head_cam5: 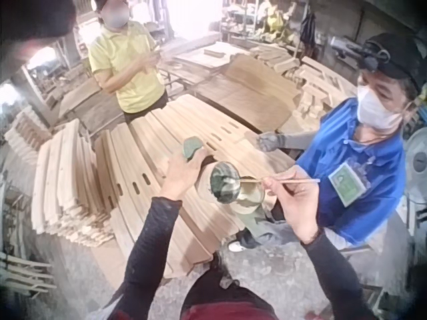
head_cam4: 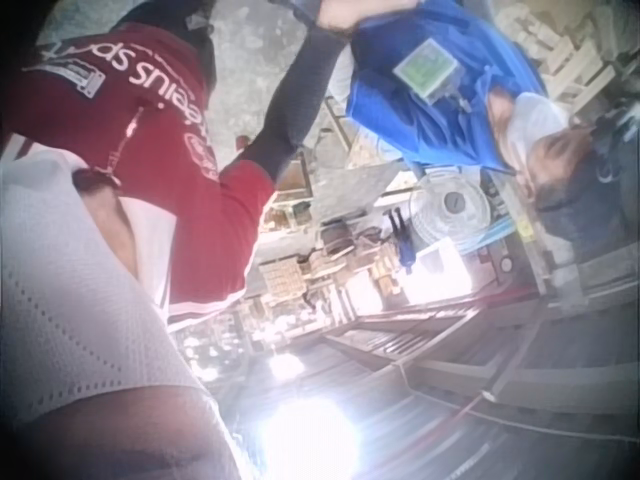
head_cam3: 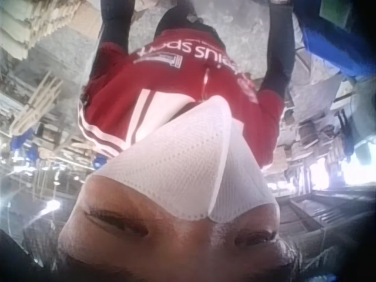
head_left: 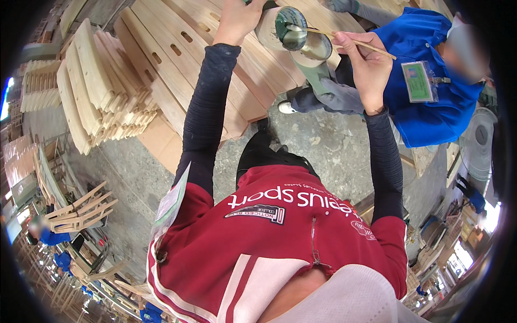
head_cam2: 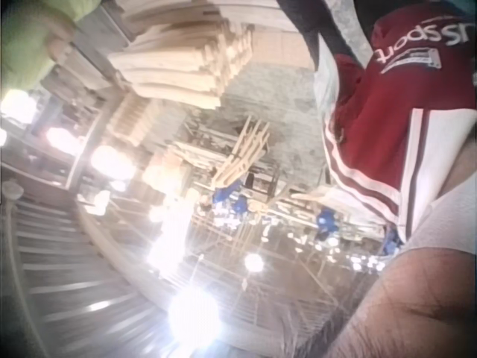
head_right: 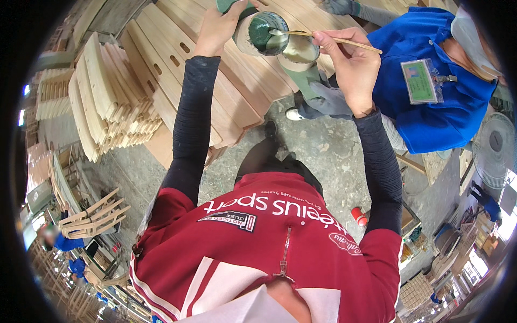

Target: The person applies a white adhesive to pre-drilled holes in curved wooden slats using a small brush and a container. They repeatedly dip the brush into the container and fill the holes on multiple slats arranged on a metal rack.

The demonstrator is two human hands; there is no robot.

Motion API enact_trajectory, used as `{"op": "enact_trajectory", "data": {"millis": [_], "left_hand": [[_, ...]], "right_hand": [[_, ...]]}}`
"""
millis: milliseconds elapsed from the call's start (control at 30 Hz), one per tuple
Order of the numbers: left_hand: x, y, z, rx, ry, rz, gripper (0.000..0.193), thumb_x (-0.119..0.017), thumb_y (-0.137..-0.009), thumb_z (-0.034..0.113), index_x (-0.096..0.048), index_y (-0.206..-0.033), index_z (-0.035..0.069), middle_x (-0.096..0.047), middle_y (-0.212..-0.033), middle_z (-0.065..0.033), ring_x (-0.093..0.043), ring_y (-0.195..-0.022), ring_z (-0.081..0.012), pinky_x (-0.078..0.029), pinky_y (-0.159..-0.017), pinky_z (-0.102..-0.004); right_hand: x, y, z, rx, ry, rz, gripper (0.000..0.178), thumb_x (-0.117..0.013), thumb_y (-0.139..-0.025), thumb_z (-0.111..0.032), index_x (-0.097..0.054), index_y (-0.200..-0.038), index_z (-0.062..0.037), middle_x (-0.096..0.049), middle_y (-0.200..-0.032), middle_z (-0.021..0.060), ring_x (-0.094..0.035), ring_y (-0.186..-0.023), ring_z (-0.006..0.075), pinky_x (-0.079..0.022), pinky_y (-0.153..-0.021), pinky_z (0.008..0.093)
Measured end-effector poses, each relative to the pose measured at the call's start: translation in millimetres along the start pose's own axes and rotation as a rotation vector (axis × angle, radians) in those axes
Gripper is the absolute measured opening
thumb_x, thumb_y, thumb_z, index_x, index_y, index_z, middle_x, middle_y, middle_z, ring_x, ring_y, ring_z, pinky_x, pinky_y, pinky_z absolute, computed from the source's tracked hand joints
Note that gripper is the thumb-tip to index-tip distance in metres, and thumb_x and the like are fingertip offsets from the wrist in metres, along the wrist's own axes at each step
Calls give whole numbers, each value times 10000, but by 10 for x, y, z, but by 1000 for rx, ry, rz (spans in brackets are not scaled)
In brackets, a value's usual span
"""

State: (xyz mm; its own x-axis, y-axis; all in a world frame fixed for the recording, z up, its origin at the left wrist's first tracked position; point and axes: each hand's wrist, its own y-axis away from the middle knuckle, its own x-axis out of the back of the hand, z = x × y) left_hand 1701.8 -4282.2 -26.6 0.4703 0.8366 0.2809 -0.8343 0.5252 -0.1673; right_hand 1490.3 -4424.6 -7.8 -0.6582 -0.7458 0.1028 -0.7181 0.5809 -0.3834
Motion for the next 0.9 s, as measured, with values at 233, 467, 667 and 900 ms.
{"op": "enact_trajectory", "data": {"millis": [233,467,667,900], "left_hand": [[122,-27,-8,-55,-10,-85,330,-587,-927,310,-712,-973,7,-720,-866,-114,-677,-840,-214,-520,-764,-345],[302,12,86,43,-123,30,310,-593,-919,296,-738,-928,22,-729,-882,-131,-694,-847,-228,-526,-761,-342],[343,-39,-69,8,62,-19,267,-597,-920,249,-746,-905,27,-727,-871,-88,-685,-829,-179,-523,-751,-313],[501,-54,-292,10,165,32,278,-585,-947,205,-715,-956,-41,-730,-894,-95,-682,-845,-172,-523,-758,-300]], "right_hand": [[187,-76,-201,267,274,-334,56,-672,-880,47,-673,-929,22,-745,-1018,103,-704,-969,179,-563,-839,282],[421,-108,-282,165,193,-254,27,-683,-889,27,-674,-915,25,-742,-1021,109,-701,-960,159,-562,-832,279],[380,26,168,-101,220,-36,143,-744,-881,-68,-684,-945,46,-739,-907,113,-698,-860,101,-564,-710,229],[308,136,387,-414,-26,-10,173,-739,-895,-104,-613,-832,-5,-729,-878,141,-715,-740,148,-585,-653,250]]}}
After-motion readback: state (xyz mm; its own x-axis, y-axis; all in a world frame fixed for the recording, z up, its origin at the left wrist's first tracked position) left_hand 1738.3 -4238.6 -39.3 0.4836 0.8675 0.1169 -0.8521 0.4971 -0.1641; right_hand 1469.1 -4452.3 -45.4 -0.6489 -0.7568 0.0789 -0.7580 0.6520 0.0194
